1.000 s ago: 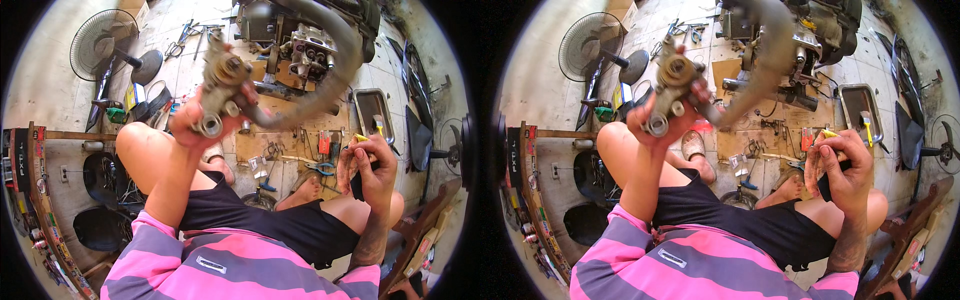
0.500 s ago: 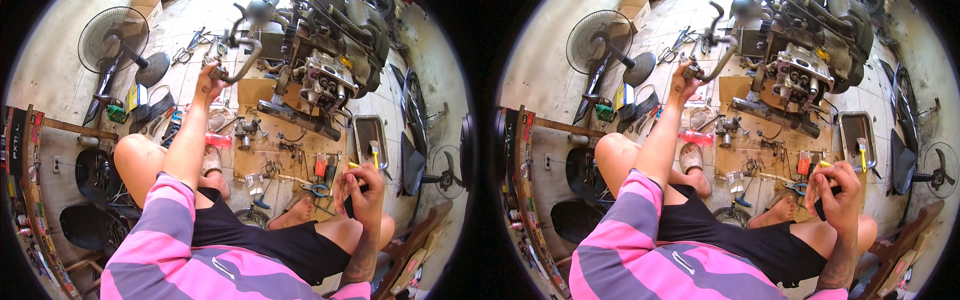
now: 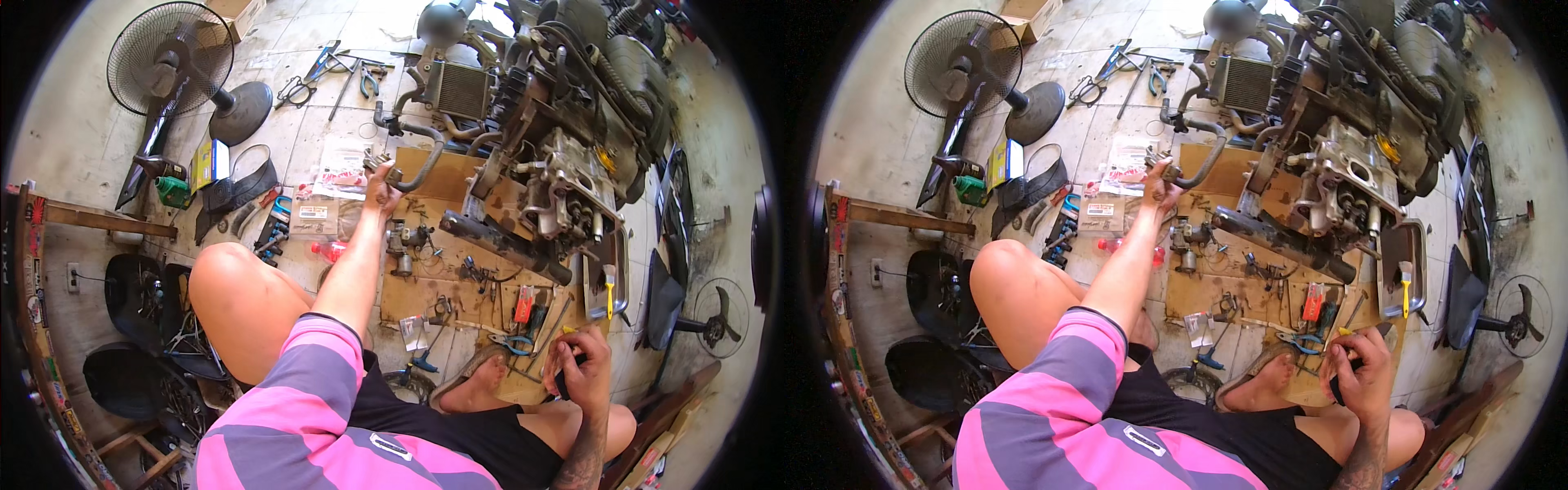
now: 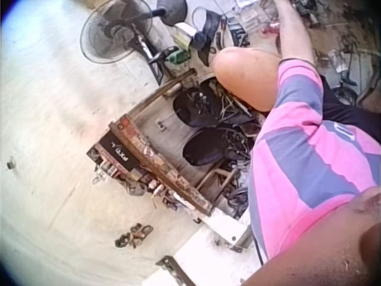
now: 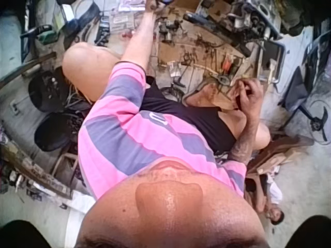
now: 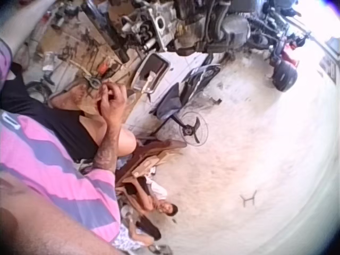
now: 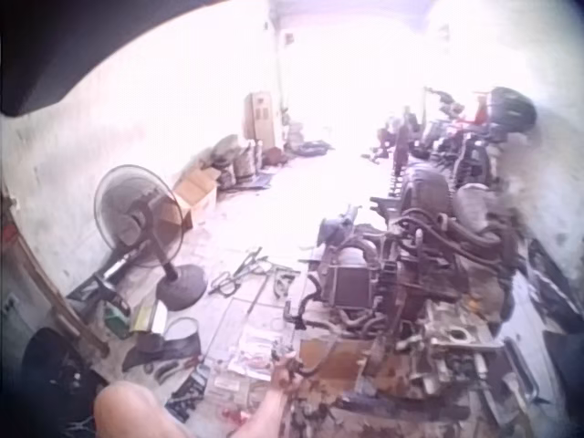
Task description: Inspecting and repairing internal components of a motorcycle engine.
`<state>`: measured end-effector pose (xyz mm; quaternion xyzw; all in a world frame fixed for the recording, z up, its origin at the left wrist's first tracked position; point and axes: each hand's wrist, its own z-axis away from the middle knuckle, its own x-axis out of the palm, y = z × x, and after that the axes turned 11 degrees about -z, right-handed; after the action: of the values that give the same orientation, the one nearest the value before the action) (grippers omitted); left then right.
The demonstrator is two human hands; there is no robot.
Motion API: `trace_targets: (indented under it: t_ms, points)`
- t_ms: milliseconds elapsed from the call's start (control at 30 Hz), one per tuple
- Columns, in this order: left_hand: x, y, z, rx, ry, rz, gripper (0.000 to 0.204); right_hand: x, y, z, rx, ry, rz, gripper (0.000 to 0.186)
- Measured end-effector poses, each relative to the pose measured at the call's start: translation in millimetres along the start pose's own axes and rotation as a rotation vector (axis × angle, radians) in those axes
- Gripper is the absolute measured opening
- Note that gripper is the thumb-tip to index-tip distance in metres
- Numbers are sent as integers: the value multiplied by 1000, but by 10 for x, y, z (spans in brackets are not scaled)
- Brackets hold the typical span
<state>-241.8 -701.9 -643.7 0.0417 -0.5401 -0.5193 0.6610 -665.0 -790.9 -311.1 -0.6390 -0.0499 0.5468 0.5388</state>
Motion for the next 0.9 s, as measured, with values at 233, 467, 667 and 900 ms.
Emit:
trace_targets:
  t_ms: [233,467,667,900]
  points:
    - [-70,-291,-537,-234,401,66,19,238,-84,-238,-36,-137,66,7]
    - [-191,-239,-749,-289,274,-70,26,336,-145,-291,6,-271,76,20]
    - [52,-129,-440,-460,200,-78,48,329,-51,-212,-10,-277,146,58]
    - [-246,-246,-398,-234,169,-110,69,293,181,-154,24,-438,170,48]
